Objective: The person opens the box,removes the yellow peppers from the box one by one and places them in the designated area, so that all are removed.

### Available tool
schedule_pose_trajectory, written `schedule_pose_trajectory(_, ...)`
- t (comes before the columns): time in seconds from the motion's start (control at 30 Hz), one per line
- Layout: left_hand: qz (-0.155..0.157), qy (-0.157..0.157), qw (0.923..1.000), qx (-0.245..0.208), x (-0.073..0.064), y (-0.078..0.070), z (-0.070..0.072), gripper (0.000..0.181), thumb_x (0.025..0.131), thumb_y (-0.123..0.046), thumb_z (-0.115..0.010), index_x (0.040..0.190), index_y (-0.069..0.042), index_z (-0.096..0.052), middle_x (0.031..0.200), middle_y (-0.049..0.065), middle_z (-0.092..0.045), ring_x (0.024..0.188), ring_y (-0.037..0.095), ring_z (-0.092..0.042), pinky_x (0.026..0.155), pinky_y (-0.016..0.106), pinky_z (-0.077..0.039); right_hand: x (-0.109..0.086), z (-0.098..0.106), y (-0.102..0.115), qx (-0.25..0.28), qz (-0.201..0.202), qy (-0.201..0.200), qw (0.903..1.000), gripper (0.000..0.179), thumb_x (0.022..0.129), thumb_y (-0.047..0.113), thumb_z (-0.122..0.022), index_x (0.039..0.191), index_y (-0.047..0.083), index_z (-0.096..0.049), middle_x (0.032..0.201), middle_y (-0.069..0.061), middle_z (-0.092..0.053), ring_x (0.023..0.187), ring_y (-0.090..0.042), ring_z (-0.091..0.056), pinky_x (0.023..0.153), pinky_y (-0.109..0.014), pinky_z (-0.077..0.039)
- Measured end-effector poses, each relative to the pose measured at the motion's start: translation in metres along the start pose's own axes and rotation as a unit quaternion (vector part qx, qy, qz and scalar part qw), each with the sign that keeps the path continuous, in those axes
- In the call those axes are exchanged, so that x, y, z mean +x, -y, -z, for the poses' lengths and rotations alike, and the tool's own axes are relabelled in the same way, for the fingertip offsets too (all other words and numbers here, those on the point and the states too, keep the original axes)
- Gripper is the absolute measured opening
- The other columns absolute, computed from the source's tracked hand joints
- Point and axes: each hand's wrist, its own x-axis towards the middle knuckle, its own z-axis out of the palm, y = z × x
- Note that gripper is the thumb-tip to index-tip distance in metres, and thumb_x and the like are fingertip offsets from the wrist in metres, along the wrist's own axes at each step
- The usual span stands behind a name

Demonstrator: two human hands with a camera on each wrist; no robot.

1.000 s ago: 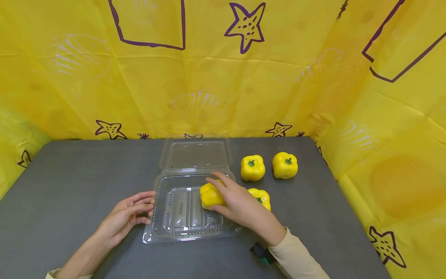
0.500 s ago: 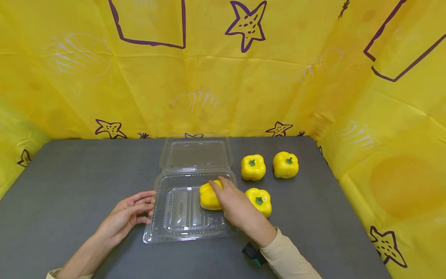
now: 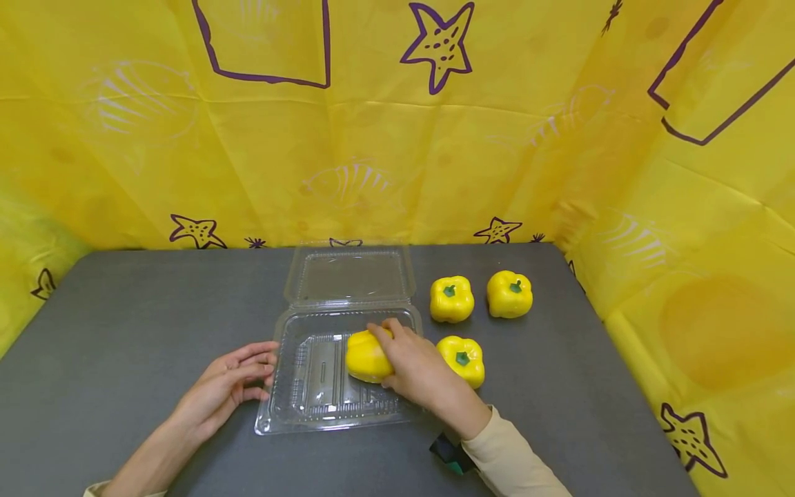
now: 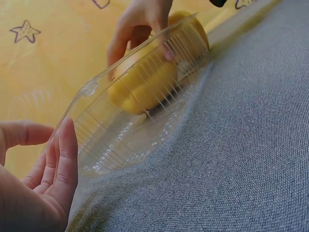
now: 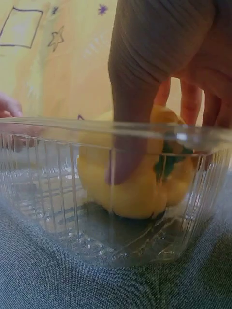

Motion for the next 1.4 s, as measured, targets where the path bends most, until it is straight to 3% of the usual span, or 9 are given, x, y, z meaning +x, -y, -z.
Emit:
schedule_pose_trajectory(0.23, -0.004, 0.004, 1.0, -0.004, 0.0, 0.0, 0.0, 0.05, 0.091, -0.001, -0.061, 0.136, 0.008, -0.043, 0.098, 0.001, -0.063, 0.077, 0.012, -0.06, 0.066, 0.029, -0.059, 0.002, -0.005, -0.006, 0.052, -0.011, 0.013, 0.9985, 0.092, 0.069, 0.016, -0.09, 0.145, 0.005, -0.039, 0.133, -0.016, -0.052, 0.113, -0.034, -0.058, 0.097, -0.049, -0.05)
schedule_pose_trajectory(0.53, -0.004, 0.003, 1.0, -0.003, 0.0, 0.001, -0.001, 0.051, 0.09, 0.0, -0.062, 0.136, 0.009, -0.042, 0.098, 0.001, -0.063, 0.076, 0.012, -0.06, 0.065, 0.029, -0.059, 0.004, -0.007, -0.006, 0.062, 0.001, 0.01, 0.998, 0.081, 0.068, 0.019, -0.089, 0.137, 0.009, -0.047, 0.124, -0.009, -0.053, 0.1, -0.026, -0.06, 0.086, -0.043, -0.055)
schedule_pose_trajectory(0.9, -0.009, 0.007, 0.9999, -0.007, 0.0, 0.0, -0.001, 0.05, 0.09, 0.0, -0.062, 0.136, 0.009, -0.042, 0.098, 0.001, -0.063, 0.076, 0.012, -0.06, 0.065, 0.029, -0.059, 0.005, -0.006, -0.001, 0.093, 0.023, -0.036, 0.9948, 0.077, 0.067, 0.022, -0.089, 0.132, 0.01, -0.049, 0.123, -0.004, -0.056, 0.102, -0.016, -0.058, 0.087, -0.035, -0.055)
schedule_pose_trajectory(1.27, -0.003, 0.002, 1.0, -0.001, -0.001, 0.002, -0.002, 0.051, 0.09, 0.0, -0.061, 0.136, 0.009, -0.042, 0.099, 0.001, -0.063, 0.077, 0.013, -0.06, 0.067, 0.03, -0.059, 0.004, -0.006, 0.005, 0.072, 0.069, -0.112, 0.9887, 0.075, 0.062, 0.027, -0.088, 0.13, 0.014, -0.058, 0.12, 0.0, -0.058, 0.107, -0.017, -0.056, 0.09, -0.036, -0.054)
schedule_pose_trajectory(1.4, -0.003, -0.001, 1.0, -0.001, -0.002, 0.001, -0.002, 0.051, 0.09, 0.0, -0.061, 0.136, 0.009, -0.042, 0.098, 0.001, -0.063, 0.076, 0.013, -0.06, 0.066, 0.03, -0.059, 0.005, -0.003, 0.007, 0.058, 0.074, -0.122, 0.988, 0.078, 0.062, 0.026, -0.088, 0.132, 0.014, -0.057, 0.119, -0.003, -0.056, 0.107, -0.019, -0.054, 0.09, -0.038, -0.053)
